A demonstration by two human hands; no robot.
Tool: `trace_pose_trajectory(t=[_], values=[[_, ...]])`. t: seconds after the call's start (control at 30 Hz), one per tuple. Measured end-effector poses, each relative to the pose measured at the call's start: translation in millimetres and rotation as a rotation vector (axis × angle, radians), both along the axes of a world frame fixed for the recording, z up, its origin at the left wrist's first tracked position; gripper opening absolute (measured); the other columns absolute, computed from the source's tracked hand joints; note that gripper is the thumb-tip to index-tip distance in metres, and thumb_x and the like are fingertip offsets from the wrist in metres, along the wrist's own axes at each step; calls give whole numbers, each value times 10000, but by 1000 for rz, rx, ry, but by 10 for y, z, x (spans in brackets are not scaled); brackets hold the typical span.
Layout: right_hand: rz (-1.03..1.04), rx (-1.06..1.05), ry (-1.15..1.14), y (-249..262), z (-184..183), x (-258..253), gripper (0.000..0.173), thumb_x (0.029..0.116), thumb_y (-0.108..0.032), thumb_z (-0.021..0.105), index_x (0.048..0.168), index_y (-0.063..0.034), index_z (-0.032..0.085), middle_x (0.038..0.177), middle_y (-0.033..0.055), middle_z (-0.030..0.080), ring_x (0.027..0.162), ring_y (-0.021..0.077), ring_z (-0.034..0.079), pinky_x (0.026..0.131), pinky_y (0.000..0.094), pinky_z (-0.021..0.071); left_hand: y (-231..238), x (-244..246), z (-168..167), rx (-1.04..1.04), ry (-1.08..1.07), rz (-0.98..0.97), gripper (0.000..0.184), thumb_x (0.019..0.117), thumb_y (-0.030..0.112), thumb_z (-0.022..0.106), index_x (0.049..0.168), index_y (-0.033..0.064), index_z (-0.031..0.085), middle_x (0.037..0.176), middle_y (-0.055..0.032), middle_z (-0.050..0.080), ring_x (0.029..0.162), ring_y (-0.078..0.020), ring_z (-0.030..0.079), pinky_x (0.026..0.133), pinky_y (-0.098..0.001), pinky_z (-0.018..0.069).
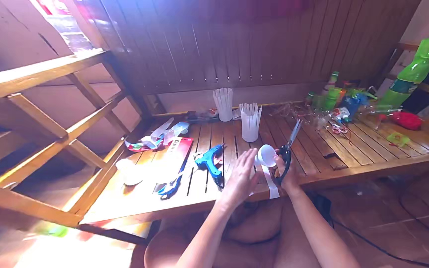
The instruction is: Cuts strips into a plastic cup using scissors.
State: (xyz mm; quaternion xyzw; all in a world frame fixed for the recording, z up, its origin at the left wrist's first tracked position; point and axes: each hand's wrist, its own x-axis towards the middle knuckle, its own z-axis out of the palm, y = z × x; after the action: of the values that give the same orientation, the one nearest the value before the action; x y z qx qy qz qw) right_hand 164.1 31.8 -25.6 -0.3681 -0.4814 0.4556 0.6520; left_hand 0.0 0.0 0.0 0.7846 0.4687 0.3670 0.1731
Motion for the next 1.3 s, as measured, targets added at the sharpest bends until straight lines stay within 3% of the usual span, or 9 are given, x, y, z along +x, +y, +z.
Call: trace_pose_trajectory(t=[0.2,0.33,0.43,0.7,0.87,1.0,1.07,1.2,1.3], values=[[144,12,173,68,-69,97,191,968,-76,434,1115,15,514,649,-62,601,520,25,585,519,182,524,229,119,-171,129,-99,-83,414,1007,125,597,1344,-113,563,1242,-270,636,1170,-324,637,1036,-395,501],[298,99,312,105,-118,137,196,978,-163,391,940,-74,561,607,-59,612,504,44,595,513,192,531,197,33,-145,-92,-286,-227,447,1065,161,466,1412,-120,474,1246,-198,619,1062,-146,661,941,-289,550],[373,208,277,182,-202,154,261,991,-334,544,942,-84,601,650,-65,635,531,42,602,530,198,531,153,17,-187,-217,-549,-279,458,1088,213,392,1430,-90,431,1148,-58,663,932,-60,661,818,-245,568],[308,265,163,177,-242,141,252,860,-98,640,1103,-85,572,775,-117,661,704,59,658,781,298,594,2,-102,-207,-430,-1139,-365,293,1075,203,368,1299,40,463,1057,-17,682,827,-63,655,728,-200,546],[275,216,229,142,-181,125,180,905,-87,615,1076,-97,562,670,-123,642,597,48,643,718,272,601,-36,-86,-167,-461,-1223,-329,313,1074,202,292,1196,49,536,985,-27,680,786,-74,650,687,-201,545],[283,194,179,133,-172,138,215,913,-140,670,1086,-72,562,739,-97,659,620,34,632,655,216,572,-13,2,-144,-405,-1285,-310,464,1075,148,306,1515,109,163,1079,-58,645,835,-134,680,711,-245,573],[294,195,166,150,-176,137,239,905,-162,703,1083,-68,574,780,-81,676,638,38,638,632,205,565,16,68,-112,-354,-1345,-273,528,1074,106,326,1523,188,61,1133,-109,658,870,-222,732,729,-315,623],[277,201,135,147,-183,134,178,908,-73,621,1080,-62,575,796,-72,681,662,47,652,646,213,572,56,201,-96,-321,-1358,-253,512,1078,90,288,1519,191,49,1043,-88,678,770,-193,728,680,-306,627],[297,246,148,176,-215,123,166,912,-141,631,1063,-92,584,764,-95,679,663,54,660,696,243,587,81,223,-91,-402,-1378,-234,429,1050,137,233,1478,101,216,929,-39,634,672,-105,637,588,-224,548]])
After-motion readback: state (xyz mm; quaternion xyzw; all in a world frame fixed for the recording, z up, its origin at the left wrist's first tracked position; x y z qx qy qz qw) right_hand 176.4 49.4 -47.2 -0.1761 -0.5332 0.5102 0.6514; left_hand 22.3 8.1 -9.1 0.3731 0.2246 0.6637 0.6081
